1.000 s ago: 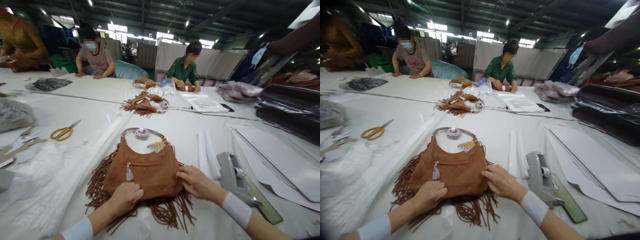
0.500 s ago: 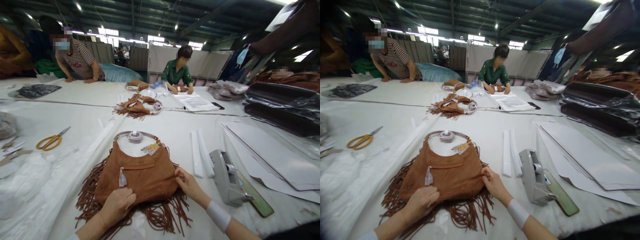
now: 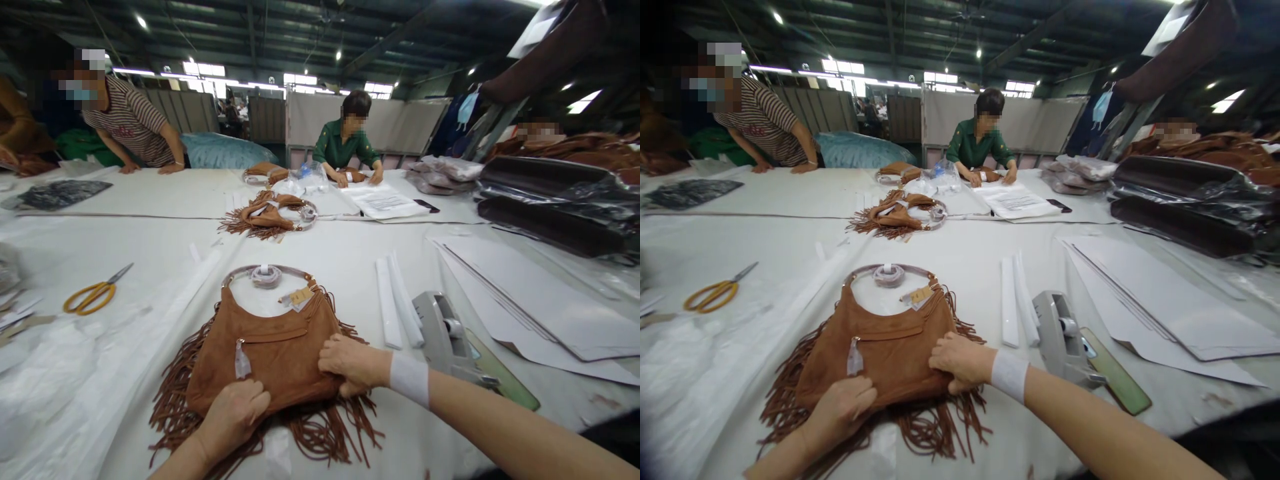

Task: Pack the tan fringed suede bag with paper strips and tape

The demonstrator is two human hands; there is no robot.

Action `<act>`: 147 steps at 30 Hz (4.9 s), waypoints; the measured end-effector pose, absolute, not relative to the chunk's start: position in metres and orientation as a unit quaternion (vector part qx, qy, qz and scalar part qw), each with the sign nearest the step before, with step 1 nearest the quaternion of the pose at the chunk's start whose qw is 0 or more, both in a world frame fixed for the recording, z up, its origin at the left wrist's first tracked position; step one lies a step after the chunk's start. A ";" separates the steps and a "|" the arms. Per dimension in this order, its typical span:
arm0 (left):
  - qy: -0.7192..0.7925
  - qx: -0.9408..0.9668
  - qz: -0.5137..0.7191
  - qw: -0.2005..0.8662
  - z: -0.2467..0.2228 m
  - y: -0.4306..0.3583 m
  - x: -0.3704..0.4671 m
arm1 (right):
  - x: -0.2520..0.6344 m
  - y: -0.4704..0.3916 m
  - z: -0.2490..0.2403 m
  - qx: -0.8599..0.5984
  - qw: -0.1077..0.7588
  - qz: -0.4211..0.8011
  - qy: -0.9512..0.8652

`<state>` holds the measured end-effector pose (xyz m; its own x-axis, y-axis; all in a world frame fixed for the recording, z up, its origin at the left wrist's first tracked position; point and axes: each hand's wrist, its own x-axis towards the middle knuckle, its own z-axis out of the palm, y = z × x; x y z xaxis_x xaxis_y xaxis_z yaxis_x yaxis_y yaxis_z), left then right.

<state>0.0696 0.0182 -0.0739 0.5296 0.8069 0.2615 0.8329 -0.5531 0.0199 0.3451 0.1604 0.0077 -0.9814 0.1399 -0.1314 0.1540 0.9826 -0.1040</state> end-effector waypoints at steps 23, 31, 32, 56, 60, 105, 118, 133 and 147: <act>-0.499 -0.856 -0.124 -0.060 -0.064 0.028 0.066 | 0.396 0.153 -0.009 0.235 -0.107 -0.206 0.944; -0.534 -0.816 -0.162 -0.148 -0.053 0.030 0.066 | 0.389 0.056 -0.049 0.519 -0.221 -0.173 0.808; -0.538 -0.812 -0.166 -0.153 -0.053 0.030 0.066 | 0.380 0.043 -0.057 0.518 -0.227 -0.153 0.810; -0.541 -0.838 -0.061 0.015 -0.043 0.010 0.075 | 0.329 0.085 -0.025 0.257 -0.146 0.027 0.955; -0.574 -0.817 -0.035 -0.036 -0.028 0.004 0.074 | 0.325 0.090 -0.021 0.262 -0.083 -0.013 0.961; -0.647 -0.745 0.006 -0.162 -0.006 0.001 0.050 | 0.331 0.078 -0.052 0.333 -0.153 0.006 0.930; -0.542 -0.835 -0.016 -0.090 -0.019 -0.013 0.097 | 0.303 0.059 -0.035 0.282 -0.102 -0.208 0.931; -0.618 -0.761 0.058 -0.188 -0.017 0.038 0.122 | 0.275 0.070 -0.038 0.382 0.004 -0.178 0.907; -0.690 -0.708 0.000 -0.150 -0.026 -0.011 0.043 | 0.344 0.090 -0.077 0.272 -0.186 0.028 0.944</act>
<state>0.0432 -0.0111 -0.0261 0.0476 0.9770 -0.2077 0.9771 -0.0023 0.2130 0.3436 0.0902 -0.0771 -0.7827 0.5037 0.3655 0.5246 0.8500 -0.0481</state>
